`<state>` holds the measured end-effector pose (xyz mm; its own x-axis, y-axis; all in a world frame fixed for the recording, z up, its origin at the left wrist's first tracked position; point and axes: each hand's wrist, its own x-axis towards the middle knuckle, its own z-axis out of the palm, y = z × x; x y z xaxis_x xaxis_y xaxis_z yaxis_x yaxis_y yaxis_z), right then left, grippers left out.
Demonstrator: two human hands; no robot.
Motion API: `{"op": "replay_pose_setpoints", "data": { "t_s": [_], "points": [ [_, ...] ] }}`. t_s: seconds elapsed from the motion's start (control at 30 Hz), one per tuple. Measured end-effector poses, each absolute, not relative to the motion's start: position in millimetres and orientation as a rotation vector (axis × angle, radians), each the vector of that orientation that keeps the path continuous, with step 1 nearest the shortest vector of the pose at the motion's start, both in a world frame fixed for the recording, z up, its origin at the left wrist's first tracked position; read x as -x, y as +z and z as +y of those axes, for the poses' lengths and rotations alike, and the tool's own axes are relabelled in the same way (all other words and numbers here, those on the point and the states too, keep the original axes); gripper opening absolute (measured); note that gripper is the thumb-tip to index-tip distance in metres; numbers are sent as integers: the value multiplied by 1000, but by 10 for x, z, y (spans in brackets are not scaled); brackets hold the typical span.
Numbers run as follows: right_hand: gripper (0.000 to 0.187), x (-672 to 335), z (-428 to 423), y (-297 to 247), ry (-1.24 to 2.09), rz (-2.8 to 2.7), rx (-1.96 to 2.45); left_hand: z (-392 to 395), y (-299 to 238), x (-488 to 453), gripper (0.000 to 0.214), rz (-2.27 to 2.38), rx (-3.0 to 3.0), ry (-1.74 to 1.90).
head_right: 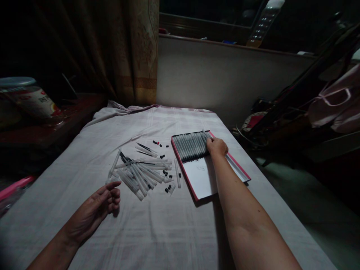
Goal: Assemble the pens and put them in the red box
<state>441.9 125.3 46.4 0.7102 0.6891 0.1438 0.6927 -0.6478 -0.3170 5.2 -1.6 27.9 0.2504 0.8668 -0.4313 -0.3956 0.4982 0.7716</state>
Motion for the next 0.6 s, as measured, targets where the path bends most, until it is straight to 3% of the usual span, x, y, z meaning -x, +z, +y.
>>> {"op": "replay_pose_setpoints", "data": {
  "t_s": [0.33, 0.6],
  "points": [
    [37, -4261, 1143, 526, -80, -1261, 2519, -26, 261, -39, 44, 952, -576, 914],
    [24, -3317, 706, 617, -9, -2185, 1859, -8, 235, -36, 48, 942, -598, 931]
  ]
}}
